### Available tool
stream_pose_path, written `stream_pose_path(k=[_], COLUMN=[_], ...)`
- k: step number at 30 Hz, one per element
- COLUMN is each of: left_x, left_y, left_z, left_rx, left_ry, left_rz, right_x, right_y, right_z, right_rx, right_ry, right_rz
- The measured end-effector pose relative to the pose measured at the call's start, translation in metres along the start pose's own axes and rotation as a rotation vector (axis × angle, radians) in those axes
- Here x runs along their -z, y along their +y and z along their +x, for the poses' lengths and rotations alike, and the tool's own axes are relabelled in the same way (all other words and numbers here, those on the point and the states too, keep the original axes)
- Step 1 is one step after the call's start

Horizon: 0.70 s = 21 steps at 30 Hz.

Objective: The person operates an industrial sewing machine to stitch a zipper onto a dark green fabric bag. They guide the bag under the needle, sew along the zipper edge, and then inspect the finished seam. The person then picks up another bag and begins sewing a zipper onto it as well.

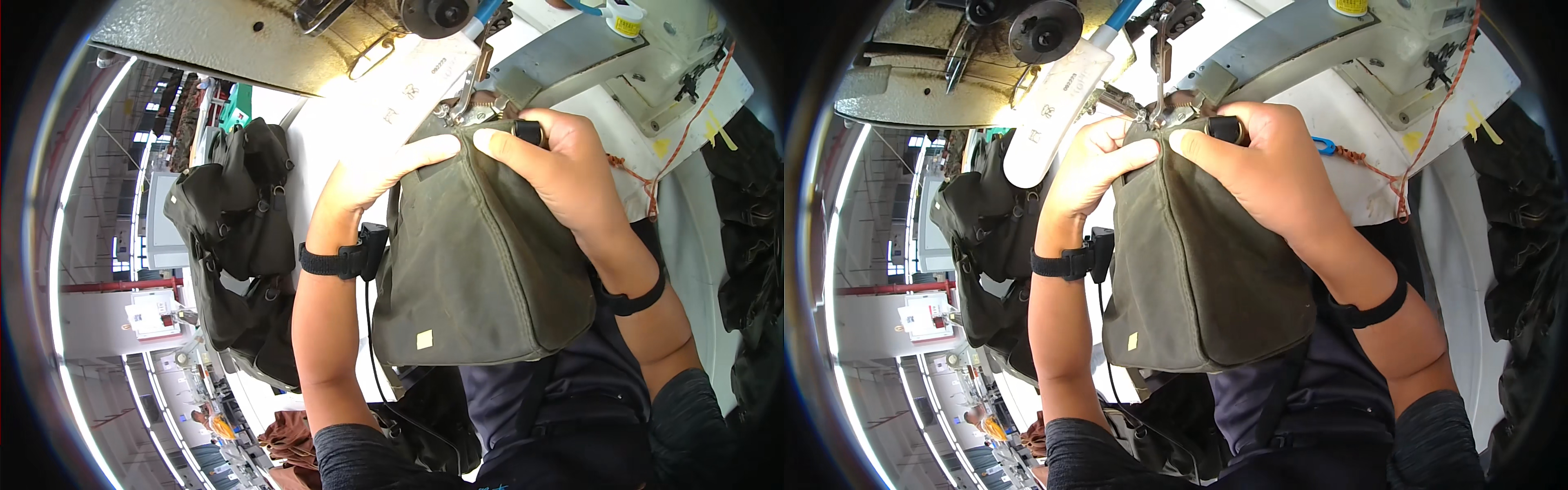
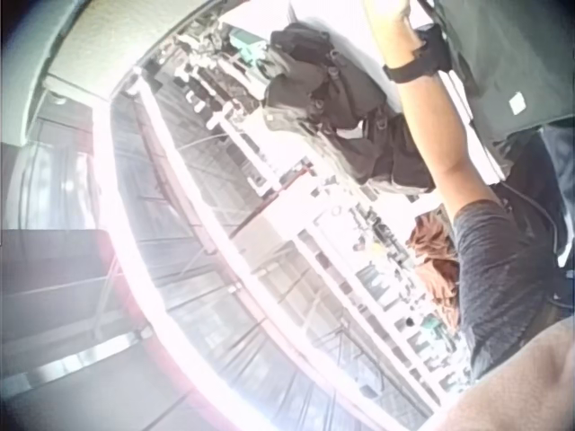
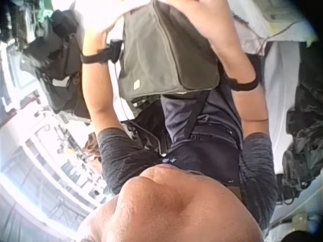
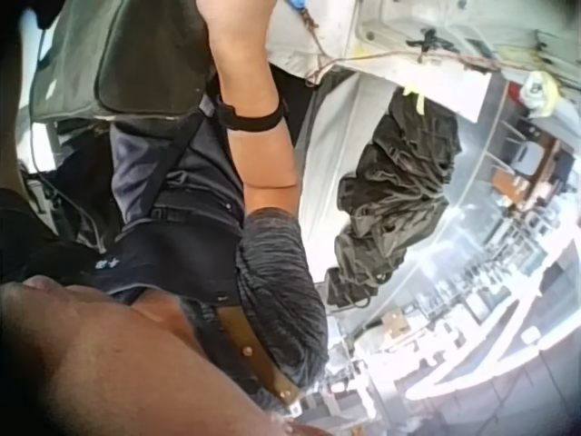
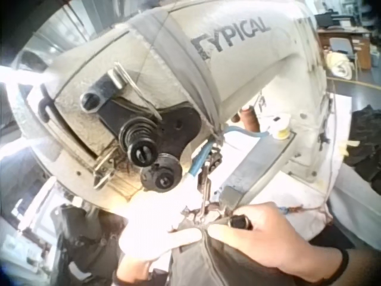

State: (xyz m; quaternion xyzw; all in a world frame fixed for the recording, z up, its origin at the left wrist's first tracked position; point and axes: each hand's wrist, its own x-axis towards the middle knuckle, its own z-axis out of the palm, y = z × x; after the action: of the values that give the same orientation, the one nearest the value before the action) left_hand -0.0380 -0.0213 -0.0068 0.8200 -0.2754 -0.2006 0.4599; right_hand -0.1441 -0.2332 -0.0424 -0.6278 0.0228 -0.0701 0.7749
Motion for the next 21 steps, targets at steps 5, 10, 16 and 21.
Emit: stream_pose_path(k=[5,10,16,21], left_x=[0.001,0.004,0.007,0.005], left_y=[0.004,0.005,0.008,0.009], left_z=[0.003,0.009,0.009,0.009], left_rx=[-0.027,-0.062,-0.078,-0.093], left_ry=[-0.012,-0.033,-0.039,-0.048], left_rz=[-0.011,-0.016,-0.019,-0.02], right_x=[-0.004,-0.007,-0.005,-0.004], right_y=[0.0,-0.002,-0.001,-0.006], right_z=[0.005,0.007,0.012,0.009], right_rx=[0.19,0.242,0.189,0.137], right_ry=[0.081,0.097,0.104,0.101], right_rz=[-0.166,-0.146,-0.243,-0.305])
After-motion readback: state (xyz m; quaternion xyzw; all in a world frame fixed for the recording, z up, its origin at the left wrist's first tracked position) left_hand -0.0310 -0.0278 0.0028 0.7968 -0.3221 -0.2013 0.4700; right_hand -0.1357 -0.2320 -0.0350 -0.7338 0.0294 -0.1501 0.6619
